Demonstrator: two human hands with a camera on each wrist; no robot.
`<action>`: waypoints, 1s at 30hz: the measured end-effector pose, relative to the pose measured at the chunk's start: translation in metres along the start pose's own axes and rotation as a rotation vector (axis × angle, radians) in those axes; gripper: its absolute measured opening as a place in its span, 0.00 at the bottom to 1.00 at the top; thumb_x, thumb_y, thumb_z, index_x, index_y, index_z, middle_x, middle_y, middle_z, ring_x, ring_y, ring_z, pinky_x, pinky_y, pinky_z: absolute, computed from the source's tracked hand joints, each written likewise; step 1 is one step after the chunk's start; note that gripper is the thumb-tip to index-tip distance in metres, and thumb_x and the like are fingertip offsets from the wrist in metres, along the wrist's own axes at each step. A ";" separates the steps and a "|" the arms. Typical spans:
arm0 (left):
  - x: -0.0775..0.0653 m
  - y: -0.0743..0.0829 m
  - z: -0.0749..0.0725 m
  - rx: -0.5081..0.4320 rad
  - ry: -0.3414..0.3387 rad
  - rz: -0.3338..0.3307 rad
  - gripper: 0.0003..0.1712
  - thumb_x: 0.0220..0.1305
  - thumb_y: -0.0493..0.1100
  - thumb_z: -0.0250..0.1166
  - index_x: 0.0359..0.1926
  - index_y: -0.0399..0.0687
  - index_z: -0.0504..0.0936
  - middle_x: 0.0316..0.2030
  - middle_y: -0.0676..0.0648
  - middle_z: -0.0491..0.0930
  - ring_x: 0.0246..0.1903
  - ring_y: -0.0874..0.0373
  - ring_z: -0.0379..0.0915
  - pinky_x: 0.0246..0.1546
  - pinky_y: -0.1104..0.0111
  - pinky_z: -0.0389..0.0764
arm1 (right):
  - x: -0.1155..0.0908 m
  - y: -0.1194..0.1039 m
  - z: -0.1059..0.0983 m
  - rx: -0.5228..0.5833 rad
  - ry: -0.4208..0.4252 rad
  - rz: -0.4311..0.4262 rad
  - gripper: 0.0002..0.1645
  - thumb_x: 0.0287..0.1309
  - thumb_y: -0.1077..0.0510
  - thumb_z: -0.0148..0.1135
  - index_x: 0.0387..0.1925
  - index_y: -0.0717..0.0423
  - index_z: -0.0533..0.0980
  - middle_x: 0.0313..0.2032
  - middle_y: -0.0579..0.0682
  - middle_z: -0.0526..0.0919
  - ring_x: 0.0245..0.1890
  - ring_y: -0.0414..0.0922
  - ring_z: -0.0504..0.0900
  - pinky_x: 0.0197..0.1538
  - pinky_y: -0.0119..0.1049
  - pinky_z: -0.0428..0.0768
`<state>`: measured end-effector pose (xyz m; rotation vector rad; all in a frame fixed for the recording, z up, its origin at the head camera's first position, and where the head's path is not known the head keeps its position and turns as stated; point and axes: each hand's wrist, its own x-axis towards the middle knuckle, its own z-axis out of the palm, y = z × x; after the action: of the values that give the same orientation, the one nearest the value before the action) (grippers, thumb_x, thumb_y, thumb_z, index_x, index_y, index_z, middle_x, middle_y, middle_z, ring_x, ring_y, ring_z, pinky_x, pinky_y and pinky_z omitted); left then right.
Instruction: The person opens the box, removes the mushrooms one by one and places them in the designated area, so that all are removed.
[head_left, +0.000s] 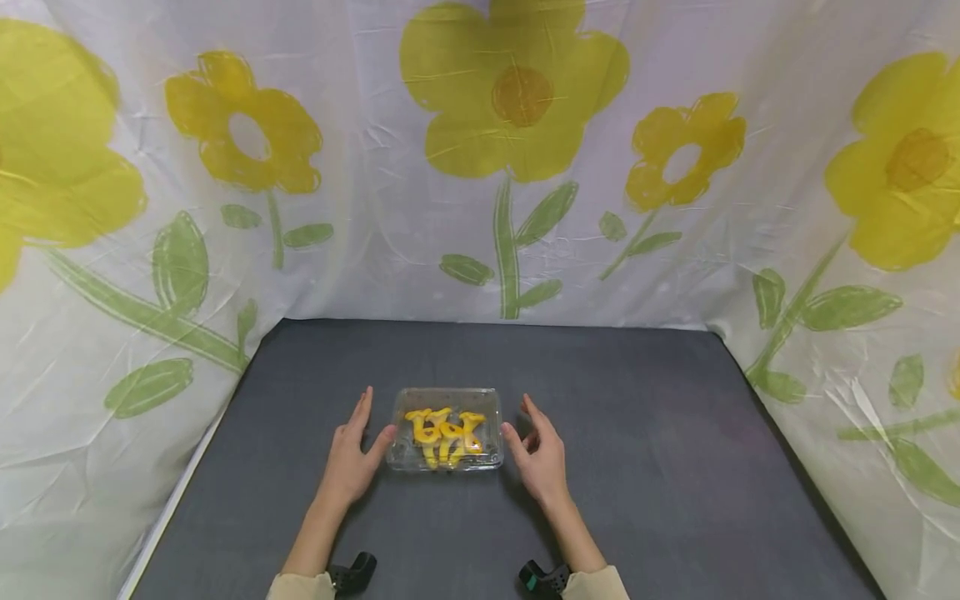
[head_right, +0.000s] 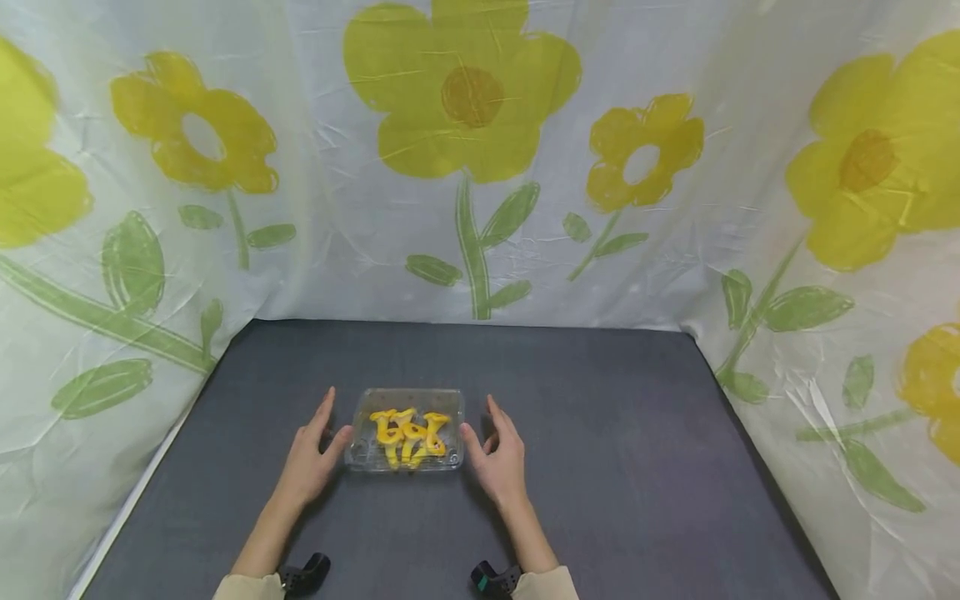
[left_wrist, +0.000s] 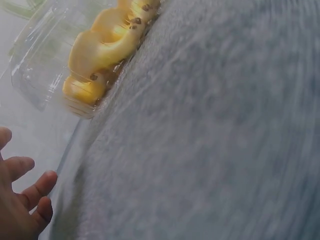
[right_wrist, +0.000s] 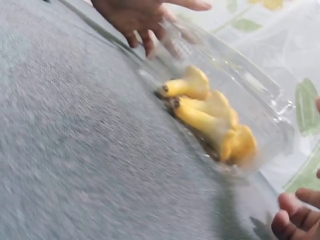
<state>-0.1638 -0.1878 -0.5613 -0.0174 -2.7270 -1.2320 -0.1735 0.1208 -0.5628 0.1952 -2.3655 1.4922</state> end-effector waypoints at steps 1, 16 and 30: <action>0.000 0.000 0.001 -0.011 0.000 -0.004 0.48 0.78 0.61 0.58 0.87 0.51 0.47 0.83 0.38 0.51 0.61 0.36 0.68 0.60 0.35 0.68 | -0.001 0.001 0.002 0.024 -0.007 -0.003 0.39 0.69 0.54 0.70 0.76 0.62 0.69 0.65 0.65 0.79 0.20 0.35 0.70 0.27 0.29 0.70; -0.001 -0.005 0.013 -0.052 -0.032 0.079 0.49 0.79 0.59 0.58 0.86 0.44 0.46 0.81 0.34 0.55 0.63 0.38 0.64 0.55 0.36 0.71 | -0.012 0.003 0.017 0.165 -0.076 -0.156 0.41 0.71 0.63 0.64 0.80 0.64 0.61 0.71 0.70 0.71 0.12 0.26 0.57 0.16 0.23 0.62; -0.005 -0.001 0.022 -0.094 -0.120 0.081 0.56 0.74 0.61 0.64 0.87 0.48 0.42 0.78 0.30 0.57 0.70 0.35 0.55 0.62 0.30 0.66 | -0.019 0.002 0.023 0.043 -0.117 -0.292 0.47 0.72 0.51 0.66 0.78 0.74 0.58 0.32 0.57 0.76 0.21 0.26 0.59 0.25 0.24 0.65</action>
<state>-0.1621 -0.1719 -0.5771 -0.2165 -2.7341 -1.3774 -0.1615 0.0999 -0.5803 0.6249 -2.2735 1.4238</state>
